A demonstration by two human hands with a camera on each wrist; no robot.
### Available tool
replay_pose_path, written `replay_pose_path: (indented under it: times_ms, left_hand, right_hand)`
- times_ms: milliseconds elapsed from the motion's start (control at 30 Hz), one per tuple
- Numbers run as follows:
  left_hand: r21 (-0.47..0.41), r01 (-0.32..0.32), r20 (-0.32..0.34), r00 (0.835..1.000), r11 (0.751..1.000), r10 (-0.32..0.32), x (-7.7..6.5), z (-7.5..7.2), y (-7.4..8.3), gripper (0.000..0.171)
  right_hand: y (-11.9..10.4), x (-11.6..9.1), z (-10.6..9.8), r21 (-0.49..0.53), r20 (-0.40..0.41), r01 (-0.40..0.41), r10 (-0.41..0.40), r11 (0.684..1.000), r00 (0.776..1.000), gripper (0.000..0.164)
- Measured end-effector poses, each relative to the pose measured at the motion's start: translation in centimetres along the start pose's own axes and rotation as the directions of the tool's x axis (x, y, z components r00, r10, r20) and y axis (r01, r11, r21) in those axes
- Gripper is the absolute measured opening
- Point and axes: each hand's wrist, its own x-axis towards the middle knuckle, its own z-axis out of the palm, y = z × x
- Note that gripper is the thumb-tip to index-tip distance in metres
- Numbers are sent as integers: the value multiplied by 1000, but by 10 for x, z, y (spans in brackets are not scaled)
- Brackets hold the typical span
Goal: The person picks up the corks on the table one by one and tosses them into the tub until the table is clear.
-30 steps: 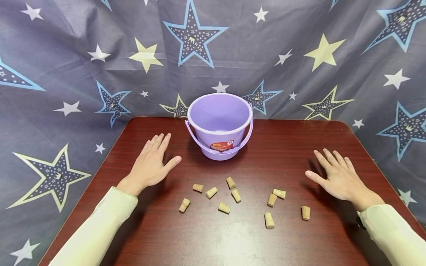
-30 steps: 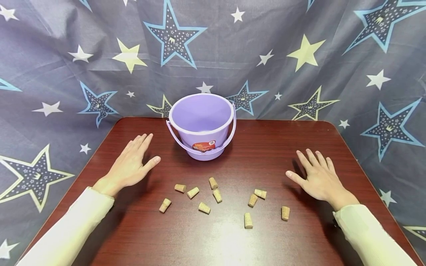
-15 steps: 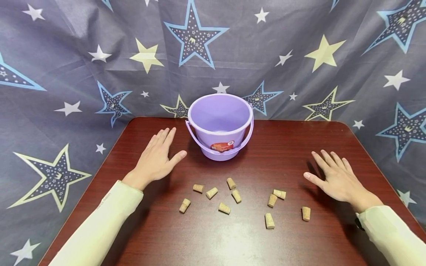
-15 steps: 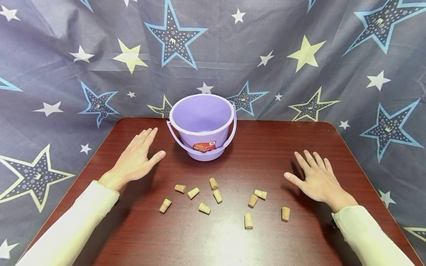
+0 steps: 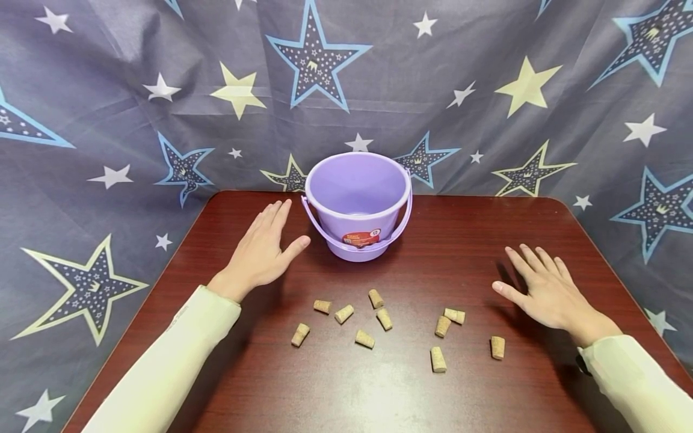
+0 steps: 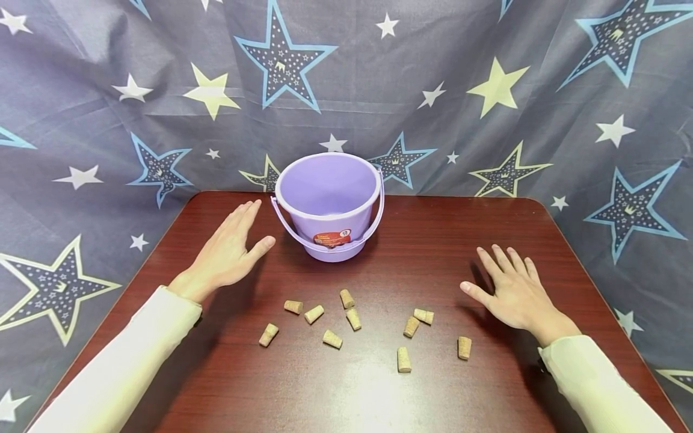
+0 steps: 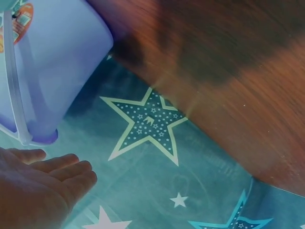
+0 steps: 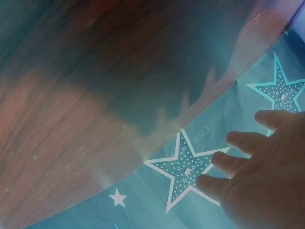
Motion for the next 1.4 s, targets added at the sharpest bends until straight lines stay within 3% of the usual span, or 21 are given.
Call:
replay_pose_path:
  times_ms: [600,867,1400]
  left_hand:
    - [-100,-8,-28,1000,995,5,23,1,13,92]
    - [-168,37,-31,999,985,-43,31,-3,22,93]
    - [-230,49,-51,997,972,-63,48,0,31,94]
  right_hand:
    - [-1,0,2,2,-5,8,-8,1000,1000,89]
    - [-4,-1,2,16,-2,15,-15,1000,1000,88]
    - [-12,-1,2,52,0,48,-48,998,999,88]
